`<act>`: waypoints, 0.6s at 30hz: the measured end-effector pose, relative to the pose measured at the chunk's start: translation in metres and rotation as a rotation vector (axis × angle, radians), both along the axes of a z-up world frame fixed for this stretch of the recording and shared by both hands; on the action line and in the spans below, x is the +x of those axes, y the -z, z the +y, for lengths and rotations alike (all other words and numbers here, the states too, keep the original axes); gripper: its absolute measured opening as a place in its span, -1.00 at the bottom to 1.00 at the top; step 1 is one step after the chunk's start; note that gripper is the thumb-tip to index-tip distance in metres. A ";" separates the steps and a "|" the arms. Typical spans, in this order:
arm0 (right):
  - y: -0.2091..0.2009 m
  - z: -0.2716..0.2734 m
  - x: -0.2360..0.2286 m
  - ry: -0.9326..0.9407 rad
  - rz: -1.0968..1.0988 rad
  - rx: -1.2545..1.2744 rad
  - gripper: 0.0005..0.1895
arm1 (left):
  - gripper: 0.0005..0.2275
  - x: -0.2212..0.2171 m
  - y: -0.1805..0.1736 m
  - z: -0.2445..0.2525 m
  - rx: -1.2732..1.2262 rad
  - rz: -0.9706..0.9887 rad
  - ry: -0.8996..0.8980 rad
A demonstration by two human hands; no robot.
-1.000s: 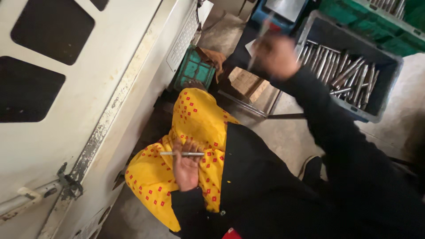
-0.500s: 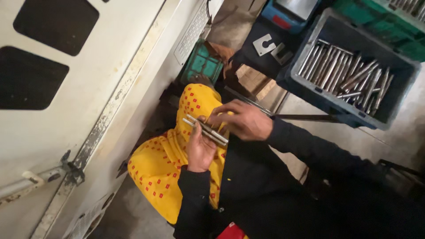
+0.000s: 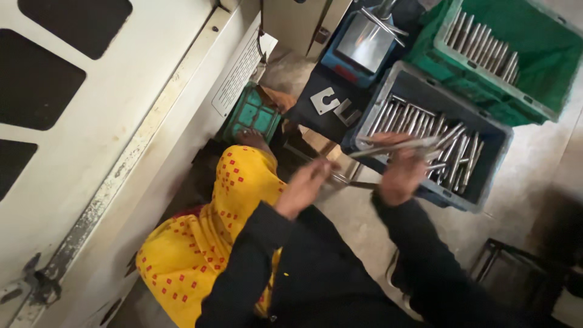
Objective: The person sits on the floor and handles several cylindrical metal rods, picking them up from a green crate and comparing them in both hands. The person opens a machine door, places a rod inside, then closes the door and continues handling additional rods.
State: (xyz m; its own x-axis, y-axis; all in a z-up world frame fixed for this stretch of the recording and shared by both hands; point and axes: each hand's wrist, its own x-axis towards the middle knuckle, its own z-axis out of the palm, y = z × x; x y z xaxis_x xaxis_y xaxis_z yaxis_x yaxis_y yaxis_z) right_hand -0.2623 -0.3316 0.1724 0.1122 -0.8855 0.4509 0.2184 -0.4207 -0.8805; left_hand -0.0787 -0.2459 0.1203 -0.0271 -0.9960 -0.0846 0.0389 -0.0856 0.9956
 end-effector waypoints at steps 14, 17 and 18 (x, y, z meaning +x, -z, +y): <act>0.007 -0.047 -0.019 0.229 0.850 -0.049 -0.81 | -0.41 0.003 0.099 -0.165 0.046 -0.587 -0.832; 0.007 -0.050 -0.019 0.261 0.867 -0.094 -0.82 | -0.41 0.008 0.121 -0.173 0.053 -0.637 -0.792; 0.011 -0.050 -0.022 0.273 0.864 -0.052 -0.82 | -0.46 0.013 0.130 -0.169 -0.042 -0.654 -0.776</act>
